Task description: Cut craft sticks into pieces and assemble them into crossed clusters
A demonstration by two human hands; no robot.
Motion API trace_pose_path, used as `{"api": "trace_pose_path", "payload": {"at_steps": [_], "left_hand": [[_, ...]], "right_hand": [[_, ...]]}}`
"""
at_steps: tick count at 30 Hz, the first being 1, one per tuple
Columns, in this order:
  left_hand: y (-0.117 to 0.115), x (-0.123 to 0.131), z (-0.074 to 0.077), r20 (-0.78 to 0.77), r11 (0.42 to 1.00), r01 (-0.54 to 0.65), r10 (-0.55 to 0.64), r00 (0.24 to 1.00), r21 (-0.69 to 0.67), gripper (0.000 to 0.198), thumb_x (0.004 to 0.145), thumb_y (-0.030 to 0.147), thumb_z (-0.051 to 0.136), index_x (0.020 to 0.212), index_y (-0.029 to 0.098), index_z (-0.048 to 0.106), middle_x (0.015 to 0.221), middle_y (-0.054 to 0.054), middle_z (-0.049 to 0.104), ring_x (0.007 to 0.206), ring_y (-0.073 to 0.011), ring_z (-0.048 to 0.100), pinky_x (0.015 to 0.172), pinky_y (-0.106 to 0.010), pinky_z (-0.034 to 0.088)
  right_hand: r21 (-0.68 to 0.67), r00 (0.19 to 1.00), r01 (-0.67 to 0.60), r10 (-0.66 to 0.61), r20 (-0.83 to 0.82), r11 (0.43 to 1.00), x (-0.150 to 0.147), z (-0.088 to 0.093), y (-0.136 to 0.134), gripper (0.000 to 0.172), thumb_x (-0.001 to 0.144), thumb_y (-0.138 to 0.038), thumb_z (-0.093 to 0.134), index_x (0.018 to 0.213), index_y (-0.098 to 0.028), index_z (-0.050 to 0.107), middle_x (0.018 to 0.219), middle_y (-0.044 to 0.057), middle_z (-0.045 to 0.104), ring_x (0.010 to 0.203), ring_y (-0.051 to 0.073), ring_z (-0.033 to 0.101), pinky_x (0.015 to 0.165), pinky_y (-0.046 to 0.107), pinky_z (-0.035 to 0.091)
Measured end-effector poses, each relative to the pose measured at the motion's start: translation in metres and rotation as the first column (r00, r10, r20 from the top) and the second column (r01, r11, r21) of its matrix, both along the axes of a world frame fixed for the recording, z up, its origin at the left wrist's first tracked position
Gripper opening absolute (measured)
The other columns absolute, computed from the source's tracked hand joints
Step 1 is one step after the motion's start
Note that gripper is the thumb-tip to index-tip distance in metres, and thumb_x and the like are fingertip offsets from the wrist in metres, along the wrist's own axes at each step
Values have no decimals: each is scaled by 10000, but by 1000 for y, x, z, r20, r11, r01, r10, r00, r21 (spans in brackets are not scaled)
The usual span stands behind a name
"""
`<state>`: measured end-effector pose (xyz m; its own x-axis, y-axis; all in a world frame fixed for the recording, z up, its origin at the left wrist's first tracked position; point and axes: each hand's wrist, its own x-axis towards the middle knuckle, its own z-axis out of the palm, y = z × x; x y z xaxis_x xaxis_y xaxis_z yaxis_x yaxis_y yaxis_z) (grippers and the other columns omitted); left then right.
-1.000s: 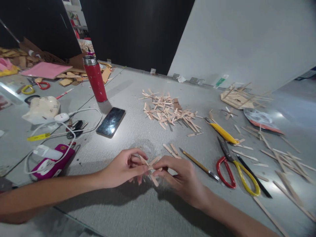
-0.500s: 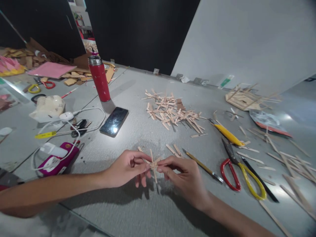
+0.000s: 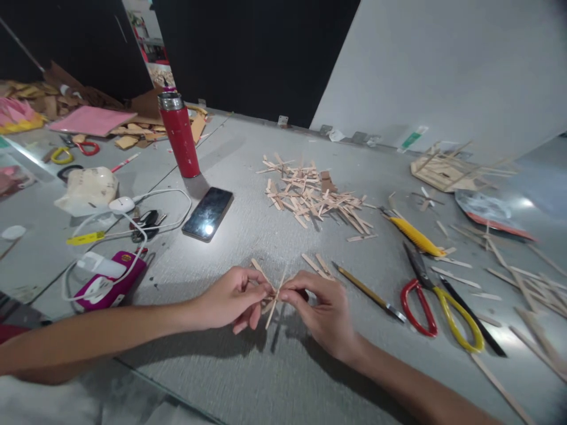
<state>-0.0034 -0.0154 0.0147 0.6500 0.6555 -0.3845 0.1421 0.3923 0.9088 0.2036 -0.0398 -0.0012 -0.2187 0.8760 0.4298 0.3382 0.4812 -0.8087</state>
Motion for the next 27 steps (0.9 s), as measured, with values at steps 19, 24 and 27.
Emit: {"api": "trace_pose_path", "payload": {"at_steps": [19, 24, 27], "left_hand": [[1, 0, 1, -105, 995, 75, -68, 992, 64, 392, 1027, 481, 516, 1257, 165, 544, 467, 97, 548, 332, -77, 385, 345, -148, 271], [1, -1, 1, -138, 974, 193, -176, 975, 118, 364, 1063, 440, 449, 1222, 147, 594, 477, 87, 532, 365, -77, 401, 397, -163, 294], [0, -1, 0, -122, 978, 164, -149, 981, 132, 293, 1064, 430, 441, 1121, 170, 564, 498, 89, 541, 382, -79, 406, 429, -171, 312]], "right_hand": [[-126, 997, -66, 61, -45, 990, -4, -4, -3, 313, 999, -339, 645, 733, -195, 725, 618, 12, 693, 535, 137, 584, 532, 257, 436], [-73, 991, -122, 118, -60, 990, 2, -11, 0, 327, 1022, -382, 637, 776, -194, 743, 675, 36, 742, 586, 151, 655, 558, 263, 461], [-88, 987, -145, 138, -81, 986, 6, -15, 0, 297, 1014, -396, 658, 824, -194, 763, 718, 47, 772, 610, 158, 690, 566, 258, 482]]}}
